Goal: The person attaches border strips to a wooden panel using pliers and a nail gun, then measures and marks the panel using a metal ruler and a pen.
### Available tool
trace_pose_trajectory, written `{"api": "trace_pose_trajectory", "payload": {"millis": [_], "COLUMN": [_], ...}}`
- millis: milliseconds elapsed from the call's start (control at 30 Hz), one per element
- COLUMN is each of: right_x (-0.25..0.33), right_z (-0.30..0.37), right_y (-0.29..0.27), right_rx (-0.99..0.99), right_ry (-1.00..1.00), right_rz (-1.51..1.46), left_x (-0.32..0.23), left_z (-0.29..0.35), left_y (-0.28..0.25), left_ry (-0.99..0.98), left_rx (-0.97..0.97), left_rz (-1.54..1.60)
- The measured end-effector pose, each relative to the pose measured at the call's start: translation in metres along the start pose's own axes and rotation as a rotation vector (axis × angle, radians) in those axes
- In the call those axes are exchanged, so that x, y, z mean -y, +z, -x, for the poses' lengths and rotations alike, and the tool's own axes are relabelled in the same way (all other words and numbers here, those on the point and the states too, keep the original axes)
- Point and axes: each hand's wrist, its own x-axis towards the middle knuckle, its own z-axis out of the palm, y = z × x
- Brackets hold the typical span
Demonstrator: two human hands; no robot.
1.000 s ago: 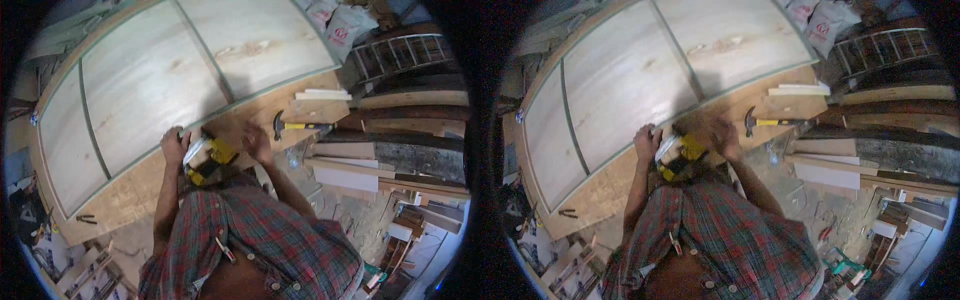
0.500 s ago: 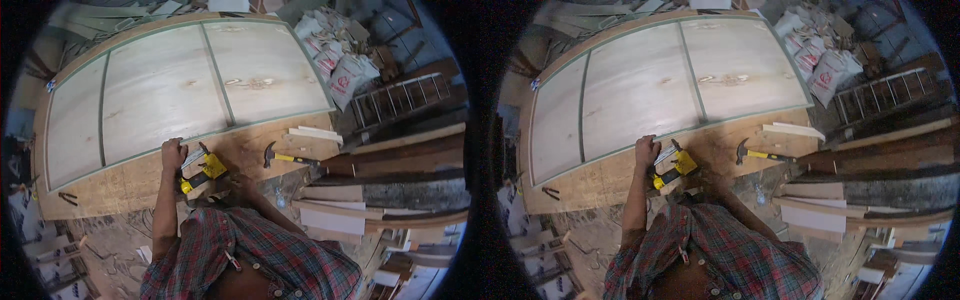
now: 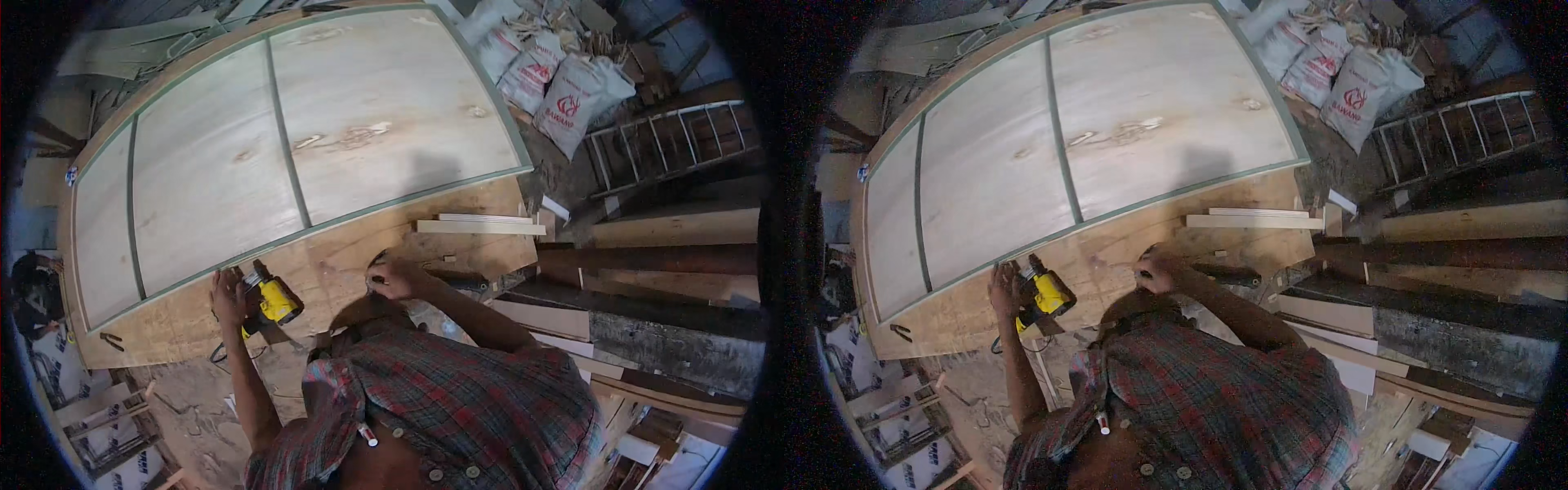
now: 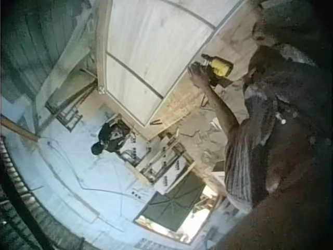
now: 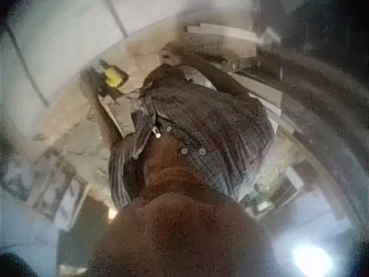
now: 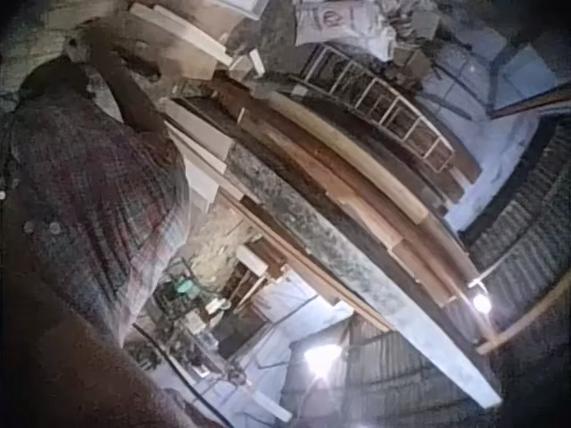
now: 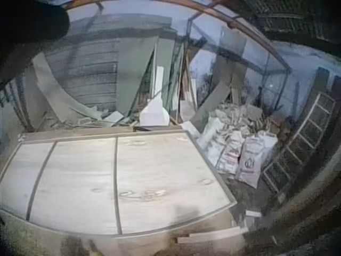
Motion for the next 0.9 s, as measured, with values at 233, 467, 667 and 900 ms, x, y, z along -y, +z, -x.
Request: {"api": "trace_pose_trajectory", "payload": {"millis": [233,467,667,900], "right_x": [0.052,0.146,0.222,0.27], "right_z": [-0.025,0.002,0.064,0.15], "right_y": [-0.056,-0.133,-0.158,-0.111], "right_rx": [-0.255,-0.453,-0.378,-0.121], "right_ry": [-0.045,-0.662,-1.14,-1.266], "right_rz": [-0.35,-0.757,-0.569,-0.434], "left_x": [-0.02,-0.043,-0.009,-0.042], "left_z": [0.183,0.373,0.471,0.538], "left_y": [0.003,0.116,0.182,0.193], "left_ry": [-0.363,-0.666,-0.912,-0.974], "left_rx": [-0.258,0.197,0.443,-0.051], "left_rz": [0.247,0.297,0.826,1.222]}}
